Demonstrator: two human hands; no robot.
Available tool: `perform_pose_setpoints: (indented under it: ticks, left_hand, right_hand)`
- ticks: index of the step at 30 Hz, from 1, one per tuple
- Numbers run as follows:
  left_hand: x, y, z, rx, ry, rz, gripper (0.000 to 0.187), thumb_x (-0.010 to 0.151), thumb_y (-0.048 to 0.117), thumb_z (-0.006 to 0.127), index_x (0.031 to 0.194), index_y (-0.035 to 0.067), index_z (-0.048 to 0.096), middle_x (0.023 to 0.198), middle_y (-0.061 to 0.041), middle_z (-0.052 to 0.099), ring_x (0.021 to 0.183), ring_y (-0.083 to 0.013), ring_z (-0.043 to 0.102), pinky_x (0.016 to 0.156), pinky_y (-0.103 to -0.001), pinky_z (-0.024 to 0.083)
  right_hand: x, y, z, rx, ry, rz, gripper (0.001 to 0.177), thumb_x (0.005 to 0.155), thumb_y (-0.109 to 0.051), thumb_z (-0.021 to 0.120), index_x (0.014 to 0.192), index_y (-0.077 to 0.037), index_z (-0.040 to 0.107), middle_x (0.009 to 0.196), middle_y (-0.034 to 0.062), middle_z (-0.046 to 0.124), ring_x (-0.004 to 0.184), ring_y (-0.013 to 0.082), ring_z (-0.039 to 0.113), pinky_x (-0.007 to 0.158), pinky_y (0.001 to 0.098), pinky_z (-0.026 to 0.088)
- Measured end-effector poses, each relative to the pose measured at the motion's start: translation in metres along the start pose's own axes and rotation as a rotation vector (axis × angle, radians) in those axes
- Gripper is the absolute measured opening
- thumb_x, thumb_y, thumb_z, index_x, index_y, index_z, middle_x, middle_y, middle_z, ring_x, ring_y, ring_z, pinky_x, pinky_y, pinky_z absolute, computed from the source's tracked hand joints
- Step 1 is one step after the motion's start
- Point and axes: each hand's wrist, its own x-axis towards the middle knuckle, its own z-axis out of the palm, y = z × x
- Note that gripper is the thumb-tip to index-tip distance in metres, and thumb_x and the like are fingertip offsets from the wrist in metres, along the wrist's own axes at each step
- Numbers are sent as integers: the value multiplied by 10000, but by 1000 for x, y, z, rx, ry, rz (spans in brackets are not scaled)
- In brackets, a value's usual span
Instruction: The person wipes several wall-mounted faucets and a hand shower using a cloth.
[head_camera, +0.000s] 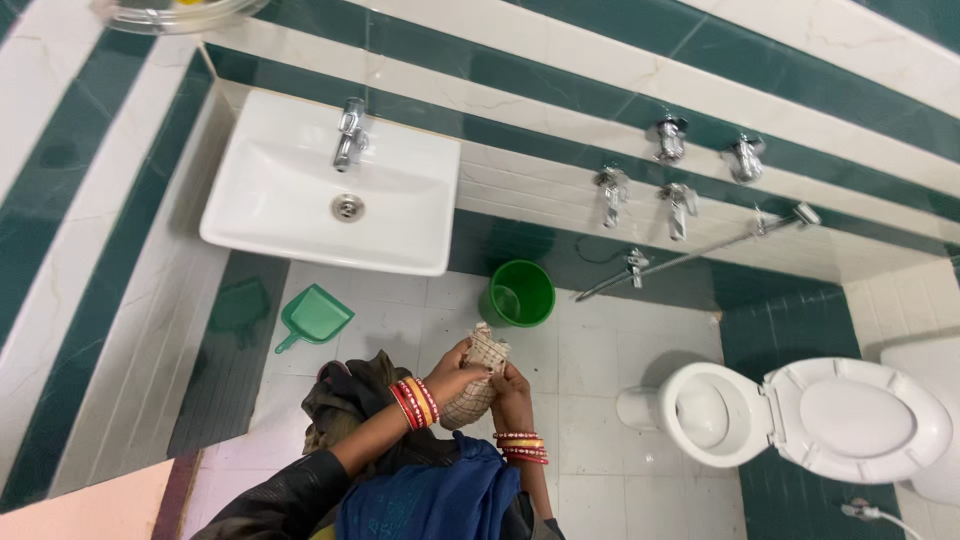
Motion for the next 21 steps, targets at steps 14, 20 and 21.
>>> perform_pose_setpoints:
  ticks: [14,20,21]
  left_hand:
    - [-12,-33,41,171,80,-129,303,899,83,711,1190,1,699,941,-54,733,673,-59,584,560,-206,464]
    - [43,-26,55,221,140,-273,269,929,84,675,1188,15,693,993,-68,751,693,-69,598,581,-218,490]
    - [56,-27,63,215,122,-283,265,934,85,677,1188,12,691,995,-75,748,695,-73,602,579,-221,488]
  right_hand:
    - [-178,-38,-167,429,931,-393,394,1019,-278,536,1177,79,591,1071,199,697,916,316,706,780,459,611]
    - [-232,6,-234,634,1373,-258,516,926,-240,689,1271,115,545,1122,245,670,942,398,696,790,524,609]
    - [-241,12,-239,660,1447,-208,560,916,-247,722,1284,134,539,1143,259,668,954,409,698,798,527,610]
